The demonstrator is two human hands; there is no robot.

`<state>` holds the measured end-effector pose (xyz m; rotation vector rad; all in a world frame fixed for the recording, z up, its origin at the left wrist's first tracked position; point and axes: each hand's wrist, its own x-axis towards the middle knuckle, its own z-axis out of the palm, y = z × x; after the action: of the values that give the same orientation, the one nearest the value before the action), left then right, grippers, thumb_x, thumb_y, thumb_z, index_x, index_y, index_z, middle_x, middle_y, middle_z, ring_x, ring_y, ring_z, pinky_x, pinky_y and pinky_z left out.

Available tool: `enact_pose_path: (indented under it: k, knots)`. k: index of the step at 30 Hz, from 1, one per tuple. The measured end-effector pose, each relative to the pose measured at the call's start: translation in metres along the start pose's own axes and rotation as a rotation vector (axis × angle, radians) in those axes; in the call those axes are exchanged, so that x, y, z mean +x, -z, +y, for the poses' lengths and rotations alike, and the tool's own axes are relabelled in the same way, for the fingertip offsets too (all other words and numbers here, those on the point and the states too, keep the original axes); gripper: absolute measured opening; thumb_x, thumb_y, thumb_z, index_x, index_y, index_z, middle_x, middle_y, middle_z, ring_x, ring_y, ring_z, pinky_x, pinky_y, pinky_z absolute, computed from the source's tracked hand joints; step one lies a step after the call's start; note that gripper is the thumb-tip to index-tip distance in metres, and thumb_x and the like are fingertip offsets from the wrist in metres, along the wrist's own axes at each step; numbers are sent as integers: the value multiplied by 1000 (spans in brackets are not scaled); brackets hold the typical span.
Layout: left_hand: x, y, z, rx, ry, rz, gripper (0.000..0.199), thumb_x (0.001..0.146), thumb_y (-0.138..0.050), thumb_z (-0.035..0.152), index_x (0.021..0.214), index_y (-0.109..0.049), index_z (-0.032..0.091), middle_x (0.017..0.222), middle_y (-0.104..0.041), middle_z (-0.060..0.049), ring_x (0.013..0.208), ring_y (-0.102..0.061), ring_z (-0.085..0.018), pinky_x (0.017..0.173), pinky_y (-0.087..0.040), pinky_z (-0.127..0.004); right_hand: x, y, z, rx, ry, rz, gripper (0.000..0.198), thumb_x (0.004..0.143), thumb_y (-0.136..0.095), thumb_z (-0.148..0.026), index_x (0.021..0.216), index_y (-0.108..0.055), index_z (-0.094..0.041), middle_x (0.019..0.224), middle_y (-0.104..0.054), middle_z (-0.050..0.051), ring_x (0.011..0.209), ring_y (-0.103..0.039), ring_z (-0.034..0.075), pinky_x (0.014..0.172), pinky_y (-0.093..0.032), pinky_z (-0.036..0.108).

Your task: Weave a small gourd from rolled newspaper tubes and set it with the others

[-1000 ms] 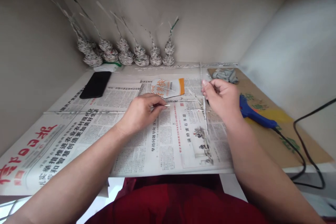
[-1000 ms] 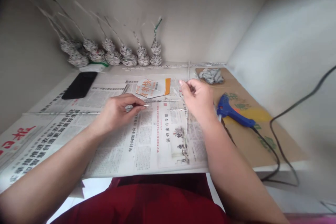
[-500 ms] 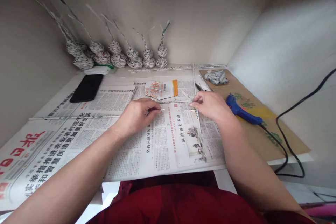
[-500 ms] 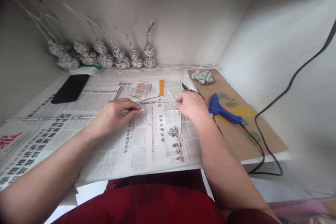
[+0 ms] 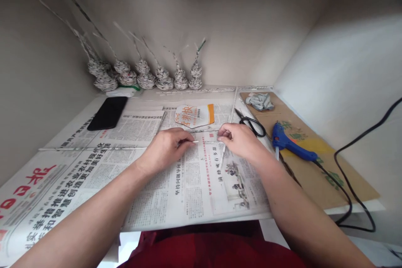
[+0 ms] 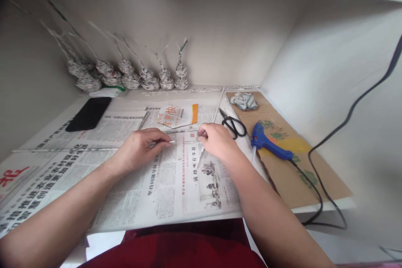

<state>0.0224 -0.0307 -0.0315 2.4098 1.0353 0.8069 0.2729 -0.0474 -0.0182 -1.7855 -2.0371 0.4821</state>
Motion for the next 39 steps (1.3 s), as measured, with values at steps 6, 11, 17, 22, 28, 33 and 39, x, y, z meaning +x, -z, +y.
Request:
enact_pose_path:
  k: [6,11,17,22,28,33,39]
  knots:
    - [0,0,-3,-8,3,15,10,91,-65,26,92,-73,21,91,-74,-2,83,-69,-16,78,-52,-30,-1,-3,-1,24,55,23,6,80,-71,-16,81,-72,-21,80,-74,1,71,-65,14,67,-45,26]
    - [0,1,-2,-9,-4,40,10,91,-64,26,92,-73,20,91,-75,-3,83,-69,-17,78,-53,-31,-2,-7,-3,52,162,45,8,84,-67,-16,84,-73,-22,81,-75,0,70,-63,13,68,-44,26]
    - [1,1,-2,-14,-3,43,9,90,-65,24,91,-73,20,90,-74,-2,82,-69,-16,77,-52,-30,-2,-9,-3,55,262,4,20,85,-59,-8,90,-73,-21,89,-74,2,76,-65,14,72,-46,27]
    - [1,0,-2,-27,13,42,7,90,-66,23,91,-72,21,90,-75,-1,83,-70,-16,78,-52,-29,-5,-6,-6,18,308,-76,35,80,-51,2,97,-72,-20,99,-73,5,91,-66,18,82,-49,31]
    - [2,0,-5,-22,20,43,7,90,-66,22,91,-72,21,89,-74,-1,84,-69,-16,77,-52,-29,-7,-7,-11,-22,366,-119,31,79,-56,1,97,-70,-20,104,-71,6,103,-63,21,93,-48,36]
    - [3,2,-5,-8,36,58,8,89,-65,19,91,-72,21,89,-74,-1,84,-69,-16,78,-52,-29,-6,-11,-13,-19,423,-65,19,86,-58,-4,90,-67,-20,94,-69,5,96,-62,21,88,-49,36]
    - [4,7,-3,-37,37,113,9,90,-64,19,92,-73,21,91,-75,-2,85,-69,-16,79,-53,-30,-9,-12,-16,73,499,96,20,92,-53,-9,102,-64,-23,106,-69,5,103,-64,20,92,-51,37]
